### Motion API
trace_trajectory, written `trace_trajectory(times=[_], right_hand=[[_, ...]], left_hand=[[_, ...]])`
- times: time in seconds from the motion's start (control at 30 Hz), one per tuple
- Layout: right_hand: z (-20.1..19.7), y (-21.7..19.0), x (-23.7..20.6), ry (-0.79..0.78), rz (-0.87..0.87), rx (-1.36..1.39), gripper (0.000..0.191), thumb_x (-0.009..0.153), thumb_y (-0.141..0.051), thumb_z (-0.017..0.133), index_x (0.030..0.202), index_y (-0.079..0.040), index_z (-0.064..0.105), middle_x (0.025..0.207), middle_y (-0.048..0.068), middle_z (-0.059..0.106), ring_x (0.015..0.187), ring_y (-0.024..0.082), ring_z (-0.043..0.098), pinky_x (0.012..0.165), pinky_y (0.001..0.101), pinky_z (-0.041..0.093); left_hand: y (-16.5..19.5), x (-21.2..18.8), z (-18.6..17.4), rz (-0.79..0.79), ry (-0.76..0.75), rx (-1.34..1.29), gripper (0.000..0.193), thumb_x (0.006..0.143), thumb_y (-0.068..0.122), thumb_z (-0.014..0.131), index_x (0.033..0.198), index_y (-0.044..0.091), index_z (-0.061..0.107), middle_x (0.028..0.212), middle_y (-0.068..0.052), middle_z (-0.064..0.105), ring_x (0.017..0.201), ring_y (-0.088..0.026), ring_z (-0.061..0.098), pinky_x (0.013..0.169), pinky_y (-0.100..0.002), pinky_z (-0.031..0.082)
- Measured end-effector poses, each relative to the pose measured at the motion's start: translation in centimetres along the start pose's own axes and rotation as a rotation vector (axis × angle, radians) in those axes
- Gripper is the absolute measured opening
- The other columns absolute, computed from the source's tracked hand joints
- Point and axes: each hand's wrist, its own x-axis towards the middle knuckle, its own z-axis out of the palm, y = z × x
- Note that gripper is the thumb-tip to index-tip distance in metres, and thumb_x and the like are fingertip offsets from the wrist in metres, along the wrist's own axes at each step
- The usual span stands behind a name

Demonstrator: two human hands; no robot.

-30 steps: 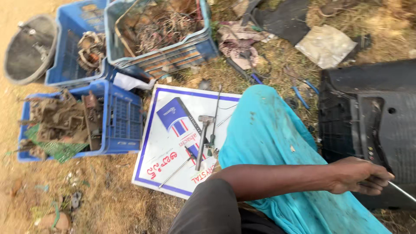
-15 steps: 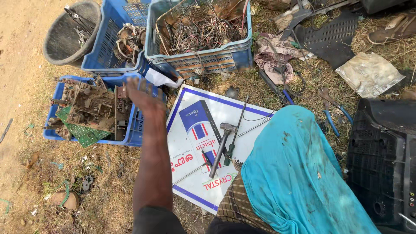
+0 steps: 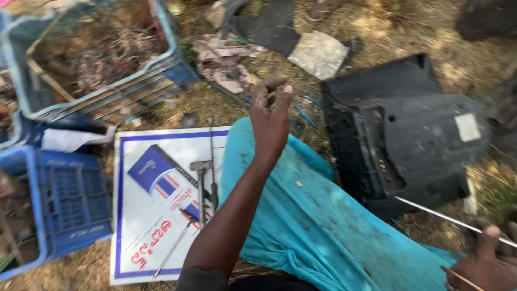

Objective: The person sits on the ground in a scrap yard and unscrews the back cover of a CRT television using a red-handled screwdriver. After removing the screws and back panel, they use a blue-handled pry tool to work on the exposed internal chassis and components.

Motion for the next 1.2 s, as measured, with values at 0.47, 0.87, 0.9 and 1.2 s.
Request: trace_trajectory(times=[0.47,0.87,0.9,1.2], right_hand=[[-13.2,-3.0,12.7,-0.224,0.178,-0.384,0.03,0.107,-0.029,0.07,0.116,0.0,0.067,0.097,0.014,0.074,0.094,0.029,0.072,0.084,0.0417,0.06],[-14.6,9.8,23.2,-0.182,0.047,-0.748,0.039,0.099,-0.011,0.08,0.127,-0.003,0.053,0.112,0.013,0.076,0.103,0.024,0.076,0.086,0.0369,0.063],[-14.7,10.4,23.3,-0.214,0.031,-0.772,0.033,0.102,-0.01,0.079,0.123,-0.003,0.056,0.113,0.013,0.077,0.105,0.024,0.077,0.087,0.037,0.063],[-14.9,13.0,23.6,-0.199,0.007,-0.661,0.03,0.104,-0.01,0.079,0.12,-0.002,0.055,0.111,0.013,0.077,0.104,0.022,0.078,0.086,0.0348,0.065]], left_hand=[[-13.5,-13.9,30.3,0.542,-0.644,1.103,0.076,0.105,0.062,0.049,0.16,0.01,0.043,0.168,-0.025,0.021,0.155,-0.048,0.011,0.121,-0.072,0.001],[-14.7,-13.8,32.8,0.435,-0.733,1.119,0.073,0.106,0.058,0.058,0.161,0.012,0.046,0.172,-0.022,0.021,0.159,-0.044,0.007,0.124,-0.069,-0.003],[-14.8,-13.8,32.8,0.424,-0.745,1.121,0.073,0.106,0.058,0.058,0.161,0.012,0.046,0.171,-0.022,0.021,0.158,-0.045,0.007,0.123,-0.069,-0.003],[-15.4,-14.1,32.2,0.446,-0.759,1.145,0.072,0.109,0.056,0.057,0.163,0.01,0.044,0.172,-0.024,0.02,0.159,-0.046,0.006,0.124,-0.069,-0.004]])
